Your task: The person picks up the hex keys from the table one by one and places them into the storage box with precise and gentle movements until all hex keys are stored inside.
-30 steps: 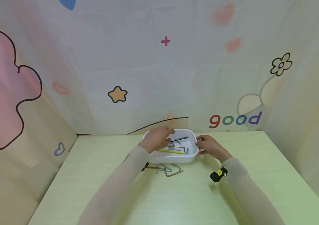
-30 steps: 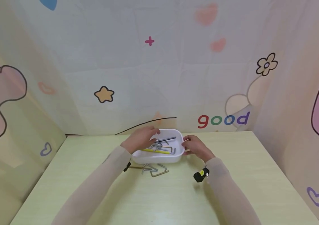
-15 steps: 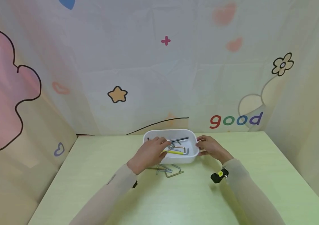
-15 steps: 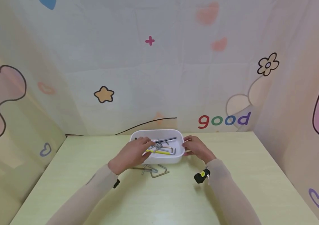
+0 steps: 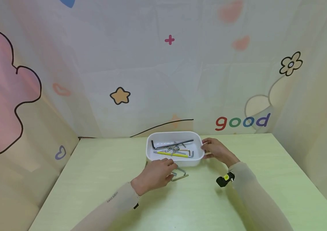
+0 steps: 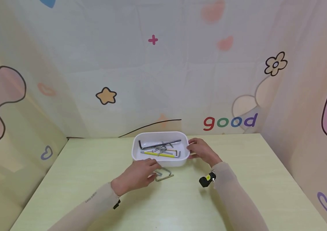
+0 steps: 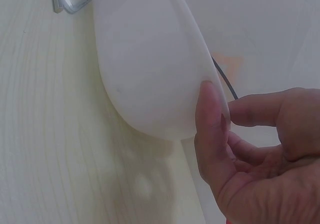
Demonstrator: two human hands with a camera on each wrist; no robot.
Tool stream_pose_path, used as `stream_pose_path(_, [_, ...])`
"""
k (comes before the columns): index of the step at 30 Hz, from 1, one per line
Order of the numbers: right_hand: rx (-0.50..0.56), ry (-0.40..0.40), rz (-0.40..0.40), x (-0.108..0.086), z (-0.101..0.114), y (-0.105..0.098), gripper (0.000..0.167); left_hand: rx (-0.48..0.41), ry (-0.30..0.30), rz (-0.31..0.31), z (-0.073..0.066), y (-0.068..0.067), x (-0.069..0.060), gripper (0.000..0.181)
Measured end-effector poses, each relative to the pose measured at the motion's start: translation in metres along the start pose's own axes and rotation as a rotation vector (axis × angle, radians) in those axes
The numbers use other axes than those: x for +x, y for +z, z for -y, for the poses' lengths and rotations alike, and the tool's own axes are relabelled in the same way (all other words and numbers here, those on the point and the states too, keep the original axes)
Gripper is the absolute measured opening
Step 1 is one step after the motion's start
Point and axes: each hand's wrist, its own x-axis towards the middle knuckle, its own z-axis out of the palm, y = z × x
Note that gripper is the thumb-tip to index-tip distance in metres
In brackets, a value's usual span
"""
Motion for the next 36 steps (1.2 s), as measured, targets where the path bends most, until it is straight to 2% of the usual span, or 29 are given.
stream_pose_path(6, [0.006, -0.002, -0.004, -0.001, 0.001, 0.0, 0.046, 0.012, 0.044, 0.062, -0.007, 0.016, 0.002, 0.027])
stream_pose_path(10, [0.01, -0.002, -0.001, -0.001, 0.001, 0.0, 0.046, 0.027, 0.049, 0.102, -0.01, 0.028, 0.009, 0.025])
stream_pose_path(18, [0.008, -0.007, 0.004, 0.001, 0.0, 0.001, 0.046, 0.014, 0.038, 0.162, -0.015, 0.039, 0.016, 0.029])
stream_pose_path(25, [0.003, -0.008, -0.006, 0.0, 0.001, 0.0, 0.045, -0.033, 0.003, 0.176, -0.018, 0.04, 0.02, 0.022])
stream_pose_path(32, [0.01, -0.012, -0.001, 0.002, -0.001, 0.0, 0.045, 0.023, 0.002, 0.194, -0.021, 0.04, 0.022, 0.015])
stream_pose_path(36, [0.011, -0.016, -0.006, 0.002, -0.001, 0.0, 0.044, 0.058, 0.005, 0.226, -0.023, 0.04, 0.023, 0.016])
